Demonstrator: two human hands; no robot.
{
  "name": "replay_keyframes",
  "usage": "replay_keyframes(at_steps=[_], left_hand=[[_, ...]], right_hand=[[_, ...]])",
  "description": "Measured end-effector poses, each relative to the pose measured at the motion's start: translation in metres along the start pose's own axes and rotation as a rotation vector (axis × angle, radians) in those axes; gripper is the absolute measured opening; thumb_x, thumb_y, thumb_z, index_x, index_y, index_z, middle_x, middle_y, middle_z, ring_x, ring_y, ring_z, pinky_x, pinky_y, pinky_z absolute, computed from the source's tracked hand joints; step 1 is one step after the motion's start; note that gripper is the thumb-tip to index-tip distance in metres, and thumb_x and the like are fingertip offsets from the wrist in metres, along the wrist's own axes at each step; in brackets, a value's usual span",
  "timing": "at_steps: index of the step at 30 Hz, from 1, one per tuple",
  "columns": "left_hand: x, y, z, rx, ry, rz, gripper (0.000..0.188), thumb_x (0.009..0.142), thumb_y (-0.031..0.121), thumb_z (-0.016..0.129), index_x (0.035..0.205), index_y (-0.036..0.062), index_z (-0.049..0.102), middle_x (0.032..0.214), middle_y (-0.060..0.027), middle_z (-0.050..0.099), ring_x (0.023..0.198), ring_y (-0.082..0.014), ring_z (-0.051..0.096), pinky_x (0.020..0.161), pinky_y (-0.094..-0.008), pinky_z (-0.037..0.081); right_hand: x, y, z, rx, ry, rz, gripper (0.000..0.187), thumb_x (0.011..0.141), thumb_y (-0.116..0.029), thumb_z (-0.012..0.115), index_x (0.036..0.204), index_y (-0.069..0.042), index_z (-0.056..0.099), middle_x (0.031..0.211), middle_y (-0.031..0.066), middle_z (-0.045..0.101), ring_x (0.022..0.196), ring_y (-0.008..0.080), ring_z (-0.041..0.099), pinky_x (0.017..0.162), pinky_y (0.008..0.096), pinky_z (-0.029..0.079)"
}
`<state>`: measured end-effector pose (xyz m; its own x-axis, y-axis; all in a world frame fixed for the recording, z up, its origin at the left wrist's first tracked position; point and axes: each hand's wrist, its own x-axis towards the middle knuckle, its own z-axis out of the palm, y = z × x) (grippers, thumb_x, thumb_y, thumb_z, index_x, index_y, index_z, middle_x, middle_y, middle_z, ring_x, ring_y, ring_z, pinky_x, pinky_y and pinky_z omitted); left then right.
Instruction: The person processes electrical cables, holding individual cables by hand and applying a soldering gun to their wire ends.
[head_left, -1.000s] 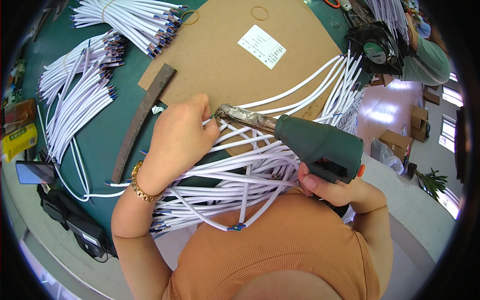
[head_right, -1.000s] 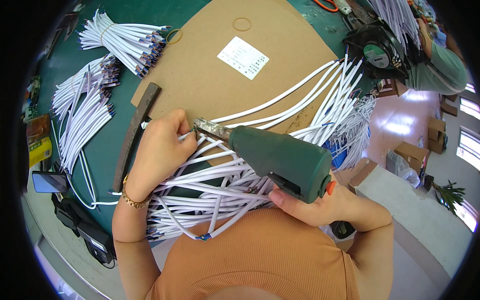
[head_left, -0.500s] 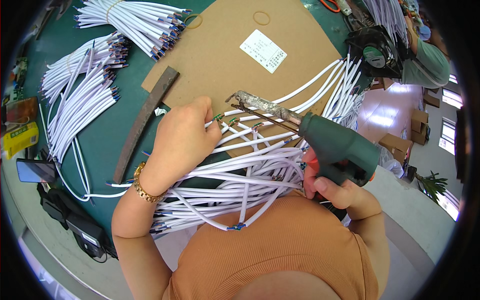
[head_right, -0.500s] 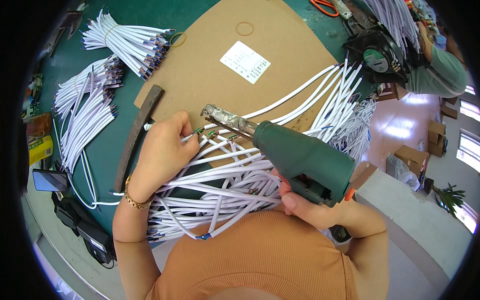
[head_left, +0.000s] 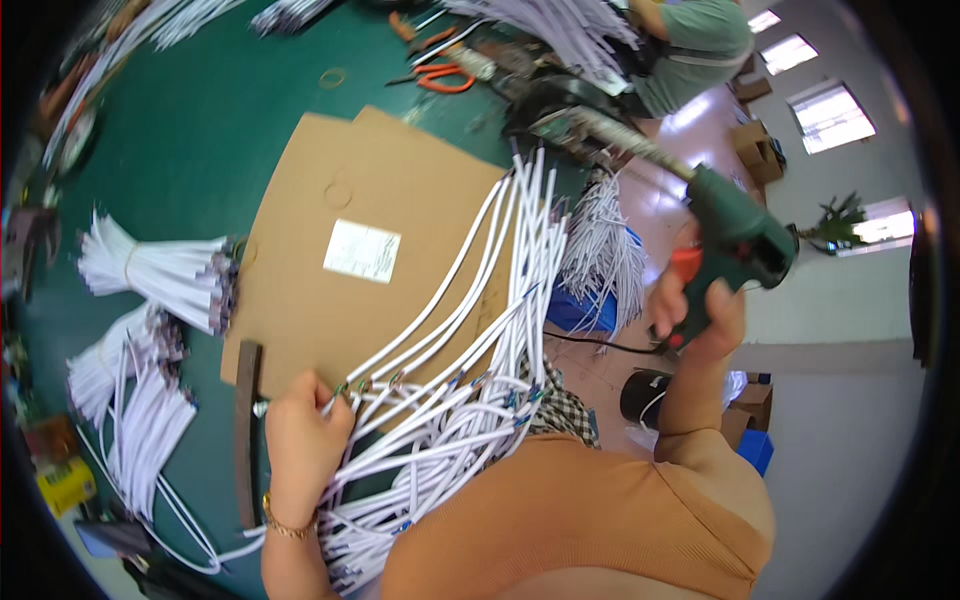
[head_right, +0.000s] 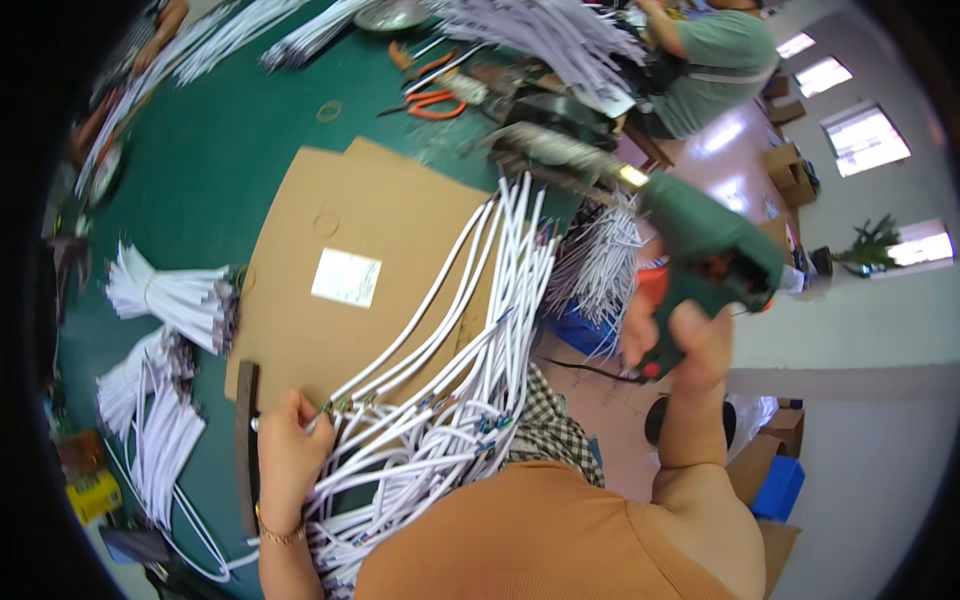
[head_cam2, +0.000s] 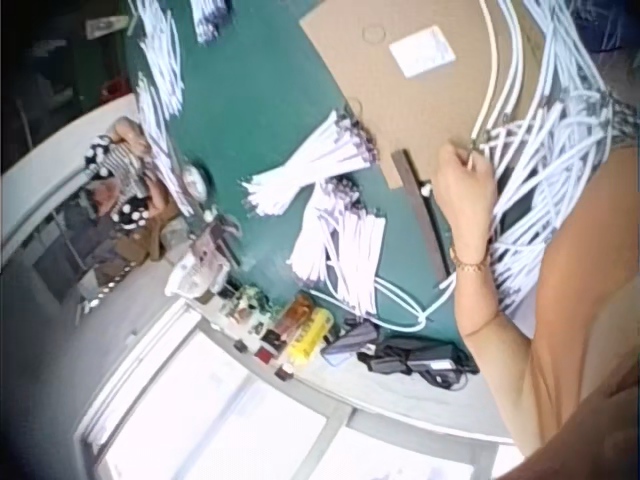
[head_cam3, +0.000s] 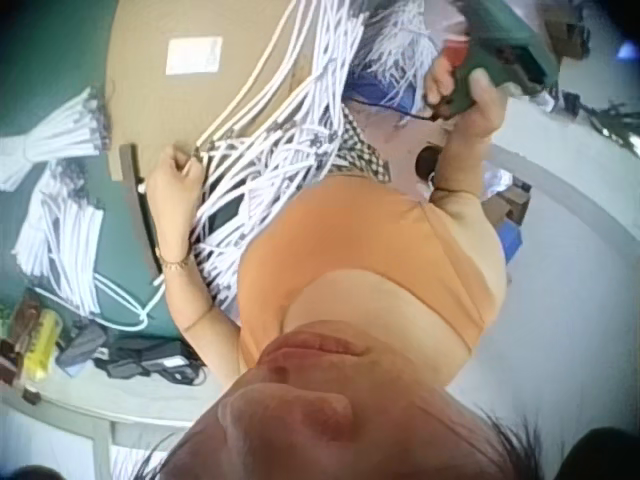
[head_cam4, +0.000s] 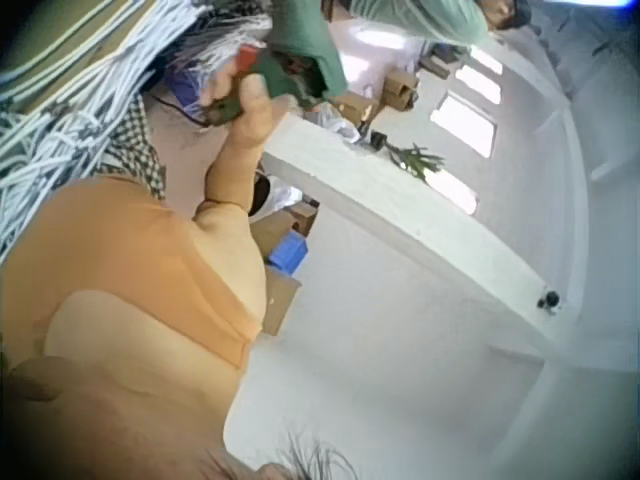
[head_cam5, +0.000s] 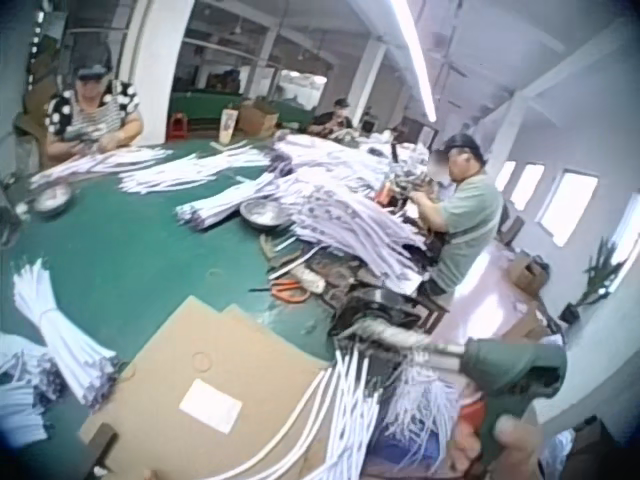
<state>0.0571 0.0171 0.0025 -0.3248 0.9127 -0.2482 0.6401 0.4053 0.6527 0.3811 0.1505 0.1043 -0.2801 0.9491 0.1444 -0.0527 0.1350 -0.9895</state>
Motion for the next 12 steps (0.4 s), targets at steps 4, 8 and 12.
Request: replay_keyframes(at_steps=[4, 8, 12], left_hand=[[0.0, 0.003, -0.001, -0.038, -0.007, -0.028, 0.019, 0.074, 0.01, 0.064, 0.066, -0.0006, 0.049, 0.05, -0.0165, 0.049, 0.042, -0.026, 0.048, 0.045, -0.0369, 0.038], [0.007, 0.002, 0.003, -0.077, -0.02, -0.011, 0.018, 0.072, 0.007, 0.064, 0.065, -0.001, 0.049, 0.048, -0.0118, 0.048, 0.042, -0.017, 0.045, 0.043, -0.0325, 0.036], [0.005, 0.004, -0.002, -0.072, -0.047, -0.05, 0.014, 0.073, 0.005, 0.062, 0.065, -0.0009, 0.053, 0.055, -0.0062, 0.055, 0.05, -0.0097, 0.047, 0.048, -0.0253, 0.038]], right_hand=[[0.019, -0.032, -0.072, -0.144, 0.176, -0.101, 0.051, 0.097, -0.037, 0.042, 0.127, 0.003, 0.04, 0.06, 0.0063, 0.047, 0.045, 0.0138, 0.049, 0.044, 0.0219, 0.041], [0.049, -0.092, -0.139, -0.38, 0.325, -0.237, 0.042, 0.093, -0.025, 0.054, 0.119, 0.006, 0.049, 0.069, 0.0052, 0.052, 0.052, 0.0094, 0.049, 0.043, 0.0203, 0.039], [0.088, -0.124, -0.179, -0.318, 0.19, -0.312, 0.047, 0.095, -0.03, 0.05, 0.129, 0.002, 0.044, 0.073, 0.0059, 0.049, 0.058, 0.0125, 0.05, 0.05, 0.0209, 0.039]])
